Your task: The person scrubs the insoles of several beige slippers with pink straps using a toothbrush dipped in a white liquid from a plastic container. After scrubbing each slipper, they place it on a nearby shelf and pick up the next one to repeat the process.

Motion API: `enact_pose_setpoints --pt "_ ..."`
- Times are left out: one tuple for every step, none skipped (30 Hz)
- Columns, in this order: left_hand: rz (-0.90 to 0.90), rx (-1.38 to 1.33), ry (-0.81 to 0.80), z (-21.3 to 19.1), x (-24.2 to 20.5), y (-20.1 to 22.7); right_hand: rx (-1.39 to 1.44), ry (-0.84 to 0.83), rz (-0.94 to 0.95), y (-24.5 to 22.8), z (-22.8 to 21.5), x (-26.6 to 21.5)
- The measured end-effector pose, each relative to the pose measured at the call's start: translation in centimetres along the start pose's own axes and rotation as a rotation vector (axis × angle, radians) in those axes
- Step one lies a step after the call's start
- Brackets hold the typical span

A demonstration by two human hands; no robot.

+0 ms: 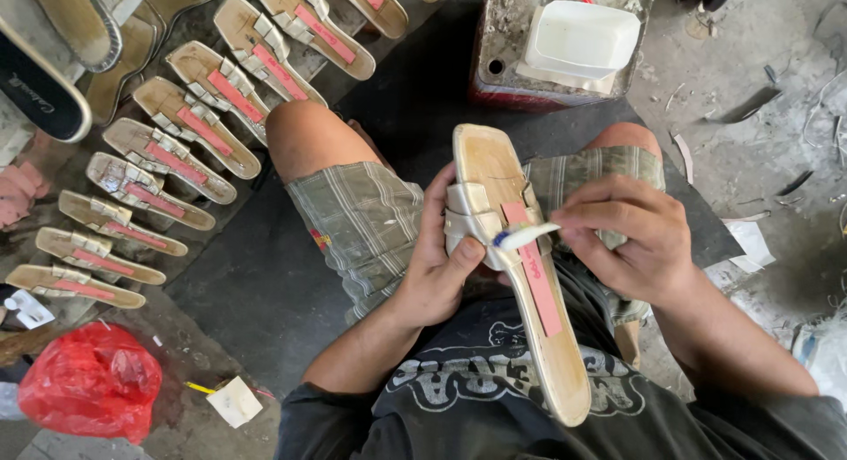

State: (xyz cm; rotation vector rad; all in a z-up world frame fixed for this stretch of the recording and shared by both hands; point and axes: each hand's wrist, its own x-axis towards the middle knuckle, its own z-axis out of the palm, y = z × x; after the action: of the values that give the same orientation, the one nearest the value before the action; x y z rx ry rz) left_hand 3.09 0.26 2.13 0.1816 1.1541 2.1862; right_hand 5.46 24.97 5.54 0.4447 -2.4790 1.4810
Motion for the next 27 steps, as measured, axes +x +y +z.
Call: enact_pose_setpoints --pt "0.042 0.048 0.009 0.0 0.1 0.0 -0.024 -0.004 -0.001 -0.1 -0.1 -0.1" --pt "0.085 0.096 0.017 0.0 0.2 0.0 -0.048 -0.008 -0.003 -0.1 -0.3 -0.3" --pt "0.125 0.143 0.024 0.1 0.2 0.1 -0.074 -0.011 -0.002 -0.2 -0.4 -0.5" --pt "0.089 0.122 0.031 0.1 0.2 0.1 -0.084 -0.022 0.004 -0.1 -0.5 -0.6" --pt "0.052 0.101 0.035 0.1 0.2 0.2 -0.095 -0.029 0.011 -0.2 -0.6 -0.8" --pt "0.015 0.080 0.039 0.2 0.1 0.2 -0.106 -0.037 0.018 -0.2 -0.6 -1.0" --pt "0.049 0.129 0.032 0.3 0.2 0.2 -0.138 -0.025 0.015 -0.2 -0.7 -1.1" --pt "0.083 0.177 0.024 0.4 0.2 0.2 -0.170 -0.014 0.012 -0.3 -0.7 -1.1" --pt "0.123 0.225 0.020 0.5 0.3 0.3 -0.202 -0.004 0.004 -0.4 -0.6 -1.0" --pt "0.090 0.188 0.027 0.5 0.3 0.3 -0.208 -0.003 0.013 -0.5 -0.7 -0.9" --pt "0.057 0.150 0.038 0.6 0.2 0.4 -0.211 -0.004 0.022 -0.7 -0.7 -0.8" --pt "0.025 0.112 0.049 0.5 0.2 0.5 -0.214 -0.005 0.032 -0.9 -0.7 -0.6" --pt "0.051 0.169 0.043 0.5 0.1 0.5 -0.210 -0.010 0.023 -1.0 -0.7 -0.4" --pt "0.077 0.226 0.037 0.4 0.1 0.5 -0.205 -0.016 0.015 -1.0 -0.7 -0.2" --pt "0.097 0.282 0.029 0.3 0.0 0.4 -0.200 -0.020 0.012 -1.1 -0.7 -0.2" --pt "0.091 0.262 0.007 0.3 0.0 0.3 -0.188 -0.016 0.000 -1.0 -0.8 -0.1" --pt "0.082 0.242 -0.018 0.2 -0.1 0.2 -0.176 -0.010 -0.008 -0.9 -0.7 0.0" --pt "0.073 0.222 -0.043 0.1 -0.1 0.0 -0.165 -0.004 -0.017 -0.7 -0.6 -0.1" --pt "0.076 0.238 -0.038 0.1 -0.1 -0.1 -0.159 -0.002 0.012 -0.5 -0.6 -0.1" --pt "0.079 0.254 -0.033 0.0 -0.2 -0.3 -0.153 0.001 0.041 -0.3 -0.5 -0.1" --pt "0.085 0.270 -0.028 -0.1 -0.2 -0.4 -0.147 0.003 0.066 -0.1 -0.4 -0.2" --pt "0.085 0.261 -0.026 -0.1 -0.2 -0.5 -0.119 0.009 0.071 0.0 -0.1 -0.3" --pt "0.088 0.252 -0.022 -0.2 -0.2 -0.7 -0.091 0.014 0.073 0.0 0.0 -0.3" --pt "0.091 0.244 -0.017 -0.2 -0.1 -0.8 -0.062 0.018 0.075 0.0 0.2 -0.3" --pt "0.092 0.136 0.007 -0.4 0.0 -1.0 0.019 -0.007 0.054 0.0 0.3 -0.3" --pt "0.094 0.028 0.030 -0.5 0.2 -1.3 0.101 -0.032 0.034 -0.2 0.3 -0.3" --pt "0.099 -0.078 0.055 -0.8 0.4 -1.4 0.184 -0.058 0.010 -0.2 0.4 -0.1"
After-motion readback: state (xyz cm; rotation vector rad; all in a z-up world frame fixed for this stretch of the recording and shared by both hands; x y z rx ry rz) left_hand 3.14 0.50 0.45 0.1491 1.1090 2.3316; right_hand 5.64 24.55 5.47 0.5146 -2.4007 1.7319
